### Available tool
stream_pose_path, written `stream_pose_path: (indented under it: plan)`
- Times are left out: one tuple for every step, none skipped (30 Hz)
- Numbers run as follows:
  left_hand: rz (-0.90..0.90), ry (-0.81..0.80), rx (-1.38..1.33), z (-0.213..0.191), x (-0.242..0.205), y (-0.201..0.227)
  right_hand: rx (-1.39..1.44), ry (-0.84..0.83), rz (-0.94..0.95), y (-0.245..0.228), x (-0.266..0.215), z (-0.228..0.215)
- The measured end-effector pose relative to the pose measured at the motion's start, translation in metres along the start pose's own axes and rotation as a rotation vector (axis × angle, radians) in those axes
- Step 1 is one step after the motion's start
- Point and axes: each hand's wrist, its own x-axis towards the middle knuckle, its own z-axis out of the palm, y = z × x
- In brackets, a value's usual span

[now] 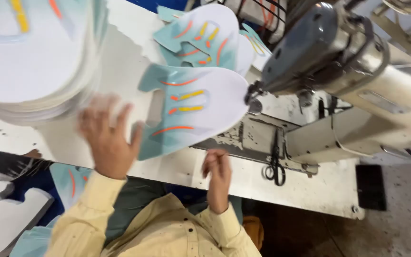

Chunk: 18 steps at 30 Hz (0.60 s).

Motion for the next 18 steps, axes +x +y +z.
stream_pose_path:
  plan:
    - [-0.022, -0.111, -0.224, 0.018, -0.014, 0.009, 0.008, 0.091, -0.067, -0.022, 0.008, -0.002]
    - [-0.044, -0.224, -0.447, 0.036, -0.028, 0.019, 0.016, 0.182, -0.135, -0.044, 0.016, -0.004]
    - [-0.036, -0.223, -0.45, 0.055, -0.039, 0.025, 0.018, 0.188, -0.138, -0.052, 0.03, -0.003]
    - [-0.038, -0.244, -0.45, 0.073, -0.05, 0.031, 0.009, 0.192, -0.123, -0.061, 0.045, -0.003]
    - [-0.037, -0.268, -0.447, 0.091, -0.06, 0.035, 0.004, 0.196, -0.106, -0.069, 0.058, -0.001]
    - [-0.027, -0.269, -0.447, 0.088, -0.059, 0.038, 0.01, 0.205, -0.107, -0.053, 0.067, -0.01]
    - [-0.066, -0.337, -0.46, 0.085, -0.059, 0.04, -0.022, 0.166, -0.108, -0.036, 0.075, -0.018]
    - [-0.105, -0.404, -0.472, 0.081, -0.058, 0.041, -0.053, 0.128, -0.109, -0.019, 0.083, -0.025]
    - [-0.095, -0.395, -0.468, 0.069, -0.053, 0.036, -0.045, 0.13, -0.121, -0.018, 0.082, -0.028]
    - [-0.236, -0.532, -0.621, 0.056, -0.049, 0.031, 0.073, 0.111, -0.088, -0.016, 0.082, -0.031]
    - [-0.384, -0.679, -0.776, 0.043, -0.049, 0.028, 0.184, 0.09, -0.046, -0.014, 0.078, -0.036]
    - [-0.381, -0.678, -0.776, 0.028, -0.04, 0.027, 0.186, 0.091, -0.049, -0.024, 0.076, -0.028]
    - [-0.416, -0.69, -0.966, 0.011, -0.036, 0.028, 0.218, 0.116, -0.024, -0.032, 0.069, -0.021]
    - [-0.45, -0.698, -1.157, -0.006, -0.032, 0.028, 0.251, 0.142, 0.001, -0.04, 0.063, -0.014]
    - [-0.459, -0.702, -1.16, -0.005, -0.031, 0.026, 0.244, 0.142, 0.009, -0.041, 0.062, -0.014]
    - [-0.426, -0.673, -1.23, -0.004, -0.031, 0.025, 0.21, 0.155, 0.0, -0.042, 0.062, -0.014]
    - [-0.39, -0.636, -1.299, -0.003, -0.028, 0.023, 0.175, 0.163, -0.013, -0.044, 0.063, -0.013]
    - [-0.399, -0.633, -1.302, -0.004, -0.032, 0.024, 0.17, 0.158, -0.009, -0.041, 0.064, -0.015]
